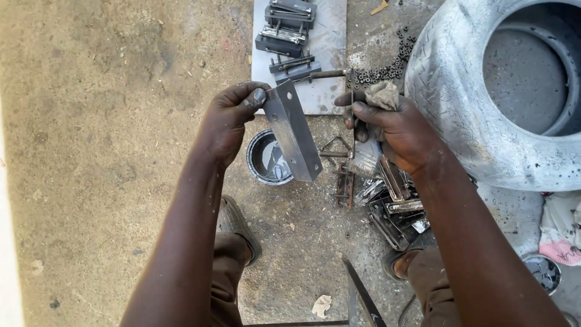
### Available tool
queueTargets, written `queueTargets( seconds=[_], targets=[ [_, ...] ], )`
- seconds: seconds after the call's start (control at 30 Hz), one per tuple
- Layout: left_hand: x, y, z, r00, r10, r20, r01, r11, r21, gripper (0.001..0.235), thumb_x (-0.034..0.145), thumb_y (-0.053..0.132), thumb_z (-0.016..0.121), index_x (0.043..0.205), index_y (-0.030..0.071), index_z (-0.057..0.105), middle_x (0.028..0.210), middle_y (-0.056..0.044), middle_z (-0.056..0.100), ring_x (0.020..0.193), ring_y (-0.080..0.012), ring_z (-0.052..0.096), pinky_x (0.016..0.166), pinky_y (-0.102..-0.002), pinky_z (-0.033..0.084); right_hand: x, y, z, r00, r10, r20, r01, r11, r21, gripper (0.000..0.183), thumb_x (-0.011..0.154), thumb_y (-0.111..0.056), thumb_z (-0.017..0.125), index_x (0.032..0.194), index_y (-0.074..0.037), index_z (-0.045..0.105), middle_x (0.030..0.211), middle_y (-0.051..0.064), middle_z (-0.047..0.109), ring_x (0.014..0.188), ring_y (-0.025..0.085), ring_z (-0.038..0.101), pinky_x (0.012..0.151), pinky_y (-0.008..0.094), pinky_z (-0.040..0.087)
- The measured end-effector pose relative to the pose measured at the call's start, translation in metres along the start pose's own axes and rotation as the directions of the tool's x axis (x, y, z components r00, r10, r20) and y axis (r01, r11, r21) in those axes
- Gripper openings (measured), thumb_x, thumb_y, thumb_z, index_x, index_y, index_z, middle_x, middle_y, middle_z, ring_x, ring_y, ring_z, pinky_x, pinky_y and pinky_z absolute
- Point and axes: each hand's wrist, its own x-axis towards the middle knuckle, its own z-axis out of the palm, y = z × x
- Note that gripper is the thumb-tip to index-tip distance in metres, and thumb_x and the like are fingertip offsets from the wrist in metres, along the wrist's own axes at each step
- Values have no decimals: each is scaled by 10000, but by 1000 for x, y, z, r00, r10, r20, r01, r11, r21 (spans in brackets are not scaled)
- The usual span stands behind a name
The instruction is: Painting small metal brackets using a paintbrush and a small container of grey paint.
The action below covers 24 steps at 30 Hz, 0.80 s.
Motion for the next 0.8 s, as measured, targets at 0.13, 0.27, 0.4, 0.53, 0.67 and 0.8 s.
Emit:
queueTargets(
  seconds=[0.13, 0.27, 0.4, 0.53, 0.67, 0.8],
  targets=[
    [0, -2, -1, 1000, 12, -1, -12, 1000, -8, 148, 1004, 173, 663, 1113, 103, 735, 893, 53, 668, 865, -33, 573, 776, -179, 402, -4, -4, 3, 1000, -11, 24, 11, 1000, 0, 253, 983, -64, 665, 1192, 78, 678, 914, 144, 682, 855, 203, 694, 563, 209, 573],
    [2, -2, -3, 997, 46, -54, -44, 998, 34, 139, 1021, 181, 658, 1109, 107, 736, 868, 59, 659, 836, -13, 528, 759, -179, 385, 1, 10, -9, 1000, 9, 10, -8, 996, -85, 251, 980, -56, 660, 1193, 76, 681, 898, 145, 672, 839, 205, 684, 567, 223, 569],
    [12, -18, -15, 980, 55, -191, -8, 971, 239, 148, 1035, 161, 636, 1081, 92, 758, 851, 10, 672, 814, -72, 570, 799, -245, 433, 19, 54, -28, 981, 109, -158, -160, 919, -361, 212, 1032, -135, 645, 1160, 24, 703, 904, 168, 696, 751, 226, 672, 584, 299, 561],
    [4, -12, -12, 955, 28, -294, 78, 937, 340, 142, 1017, 140, 634, 1035, 126, 774, 811, 31, 692, 766, -56, 635, 767, -238, 453, 28, 188, -60, 867, 207, -452, -445, 730, -519, 390, 873, -291, 850, 1158, -55, 727, 980, 123, 741, 870, 256, 720, 724, 410, 552],
    [2, -5, 0, 934, 5, -357, 131, 925, 356, 140, 1006, 161, 650, 1031, 133, 785, 819, 12, 712, 763, -78, 659, 769, -266, 473, 21, 254, -43, 710, 473, -522, -704, 471, -531, 667, 816, -309, 809, 1383, -84, 541, 1359, 176, 584, 1294, 389, 562, 1061, 539, 452],
    [-1, 2, 14, 929, -18, -369, 134, 947, 292, 190, 1000, 159, 632, 1075, 57, 773, 821, -35, 701, 795, -123, 657, 827, -327, 501, 27, 344, -80, 685, 578, -443, -728, 541, -421, 354, 1007, -197, 587, 679, -68, 612, 527, 42, 445, 443, 222, 340, 540, 473, 344]
  ],
)
